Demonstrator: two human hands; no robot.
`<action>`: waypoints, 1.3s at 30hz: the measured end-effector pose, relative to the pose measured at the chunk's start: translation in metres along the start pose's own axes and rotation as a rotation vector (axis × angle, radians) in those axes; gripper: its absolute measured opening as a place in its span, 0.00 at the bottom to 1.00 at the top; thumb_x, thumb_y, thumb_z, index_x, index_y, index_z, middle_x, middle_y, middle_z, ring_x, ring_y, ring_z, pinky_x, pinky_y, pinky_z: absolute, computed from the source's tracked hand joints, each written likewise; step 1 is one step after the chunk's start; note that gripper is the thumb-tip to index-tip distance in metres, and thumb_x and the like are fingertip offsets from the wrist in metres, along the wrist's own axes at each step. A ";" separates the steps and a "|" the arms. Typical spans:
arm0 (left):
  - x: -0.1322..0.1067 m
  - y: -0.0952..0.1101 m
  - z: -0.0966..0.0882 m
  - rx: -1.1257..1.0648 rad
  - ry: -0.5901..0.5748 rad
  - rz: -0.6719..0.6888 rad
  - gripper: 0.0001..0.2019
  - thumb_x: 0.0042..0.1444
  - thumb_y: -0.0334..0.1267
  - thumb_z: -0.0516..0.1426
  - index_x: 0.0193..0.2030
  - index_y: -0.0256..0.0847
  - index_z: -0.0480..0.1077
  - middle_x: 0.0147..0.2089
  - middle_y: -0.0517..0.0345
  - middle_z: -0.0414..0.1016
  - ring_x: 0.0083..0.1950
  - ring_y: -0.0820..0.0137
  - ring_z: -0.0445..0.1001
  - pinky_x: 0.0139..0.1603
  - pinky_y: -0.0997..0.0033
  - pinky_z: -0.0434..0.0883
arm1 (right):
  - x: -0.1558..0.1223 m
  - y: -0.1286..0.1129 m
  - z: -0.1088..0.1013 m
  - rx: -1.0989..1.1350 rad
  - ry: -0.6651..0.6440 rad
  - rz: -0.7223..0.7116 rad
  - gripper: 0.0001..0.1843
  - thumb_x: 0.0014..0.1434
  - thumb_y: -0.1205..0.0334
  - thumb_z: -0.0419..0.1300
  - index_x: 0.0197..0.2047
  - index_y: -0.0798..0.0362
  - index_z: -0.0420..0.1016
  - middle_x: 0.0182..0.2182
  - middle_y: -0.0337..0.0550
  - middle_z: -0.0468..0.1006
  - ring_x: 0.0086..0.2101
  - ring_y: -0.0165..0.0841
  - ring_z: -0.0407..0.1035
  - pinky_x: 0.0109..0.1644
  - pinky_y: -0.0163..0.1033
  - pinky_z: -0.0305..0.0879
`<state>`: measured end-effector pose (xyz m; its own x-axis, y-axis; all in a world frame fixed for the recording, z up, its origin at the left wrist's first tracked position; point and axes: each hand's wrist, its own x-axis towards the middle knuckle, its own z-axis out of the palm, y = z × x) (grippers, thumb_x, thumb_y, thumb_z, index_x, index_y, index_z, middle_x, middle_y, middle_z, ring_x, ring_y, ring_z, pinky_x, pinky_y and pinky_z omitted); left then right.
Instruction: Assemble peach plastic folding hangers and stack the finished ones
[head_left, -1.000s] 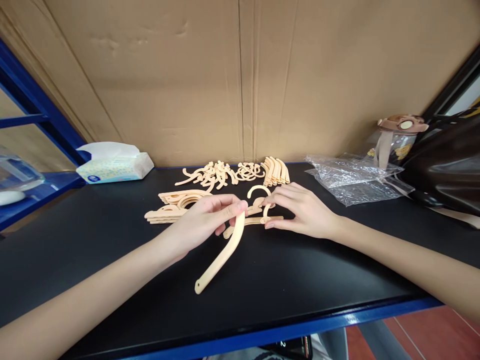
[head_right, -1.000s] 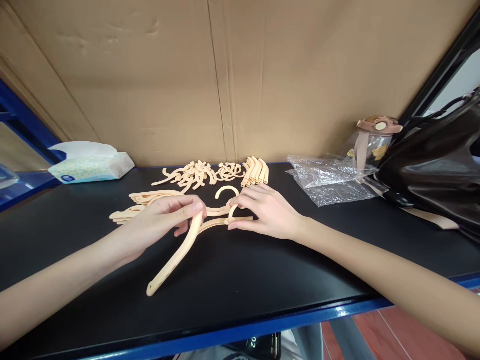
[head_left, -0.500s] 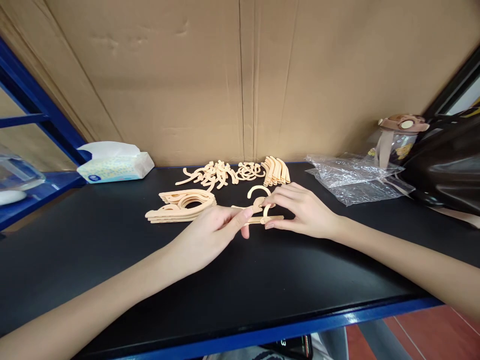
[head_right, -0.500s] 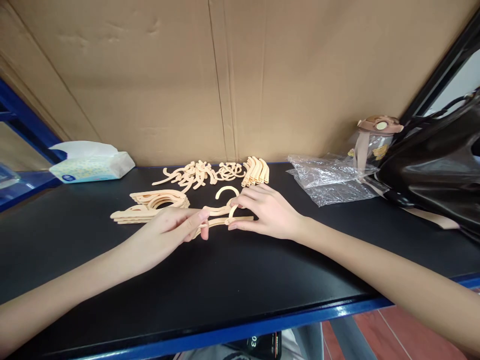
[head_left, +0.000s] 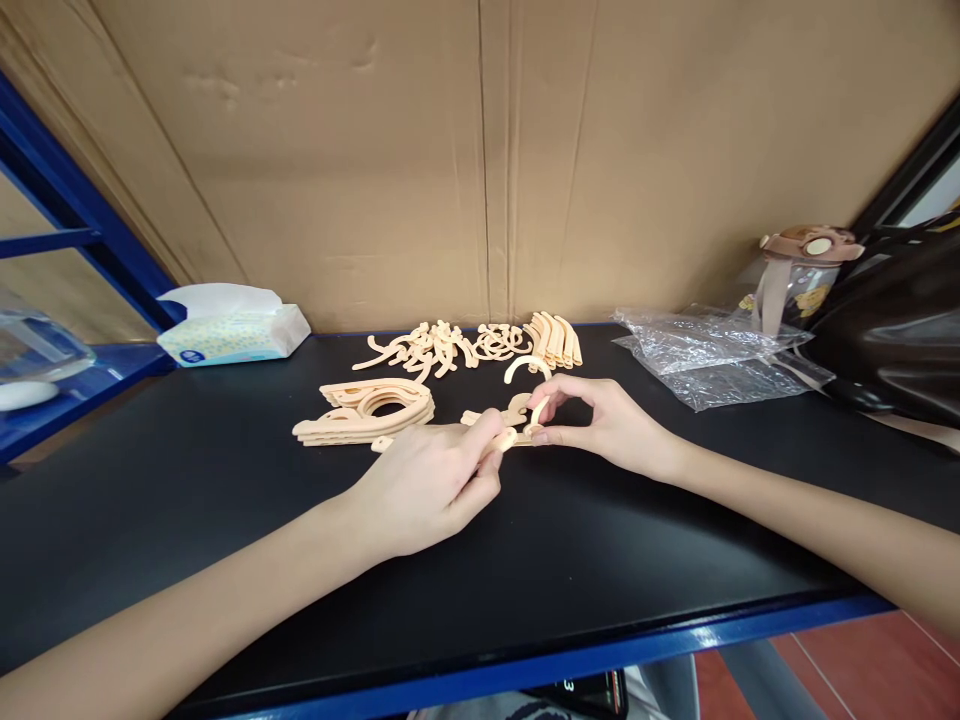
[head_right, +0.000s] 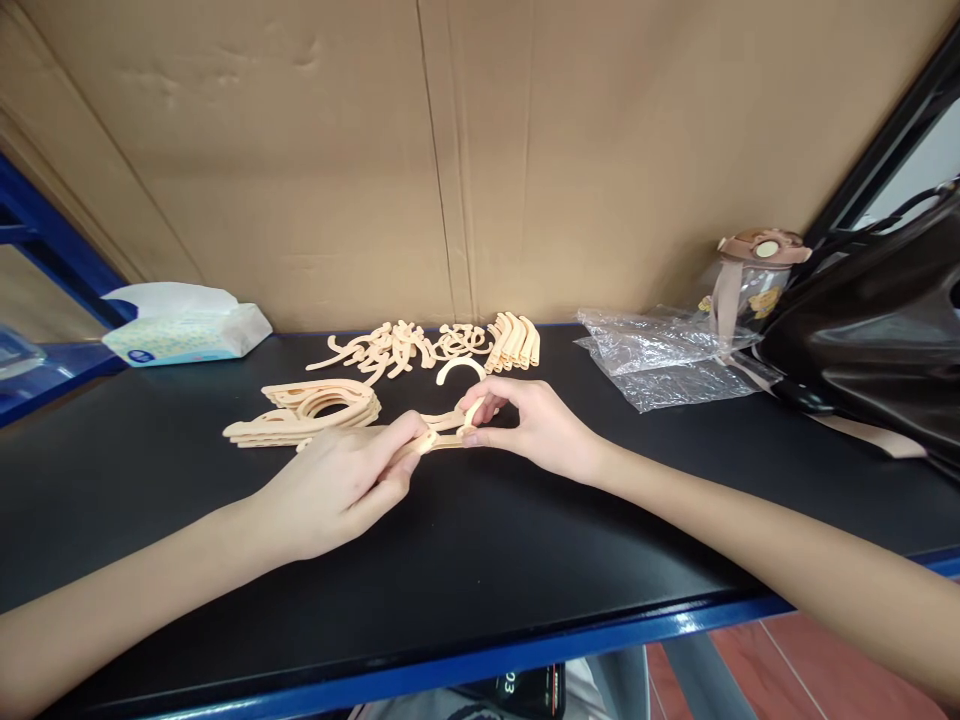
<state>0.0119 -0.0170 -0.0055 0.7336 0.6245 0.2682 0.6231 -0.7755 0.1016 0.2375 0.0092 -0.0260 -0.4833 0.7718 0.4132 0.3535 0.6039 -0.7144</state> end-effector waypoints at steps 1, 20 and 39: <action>0.000 0.000 0.001 0.005 0.006 0.019 0.05 0.60 0.33 0.43 0.33 0.42 0.53 0.23 0.65 0.64 0.20 0.72 0.61 0.22 0.73 0.52 | 0.001 0.001 0.000 0.054 0.007 0.031 0.12 0.52 0.56 0.65 0.38 0.52 0.72 0.32 0.37 0.75 0.35 0.30 0.70 0.44 0.38 0.67; 0.001 -0.001 0.010 0.143 -0.025 0.045 0.10 0.66 0.40 0.44 0.49 0.39 0.59 0.30 0.61 0.77 0.25 0.69 0.74 0.22 0.75 0.60 | 0.006 0.008 -0.004 0.494 -0.064 0.264 0.08 0.52 0.58 0.65 0.34 0.52 0.76 0.33 0.36 0.78 0.35 0.28 0.71 0.44 0.36 0.65; 0.002 -0.012 0.016 0.086 0.006 0.071 0.11 0.67 0.42 0.43 0.44 0.41 0.61 0.29 0.62 0.74 0.25 0.70 0.72 0.23 0.75 0.57 | 0.006 0.011 -0.005 0.570 -0.130 0.225 0.05 0.52 0.62 0.66 0.33 0.53 0.75 0.33 0.36 0.76 0.33 0.25 0.69 0.40 0.33 0.65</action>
<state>0.0108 -0.0051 -0.0211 0.7754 0.5671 0.2777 0.5905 -0.8071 -0.0008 0.2427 0.0212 -0.0284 -0.5529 0.8155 0.1714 -0.0078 0.2006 -0.9796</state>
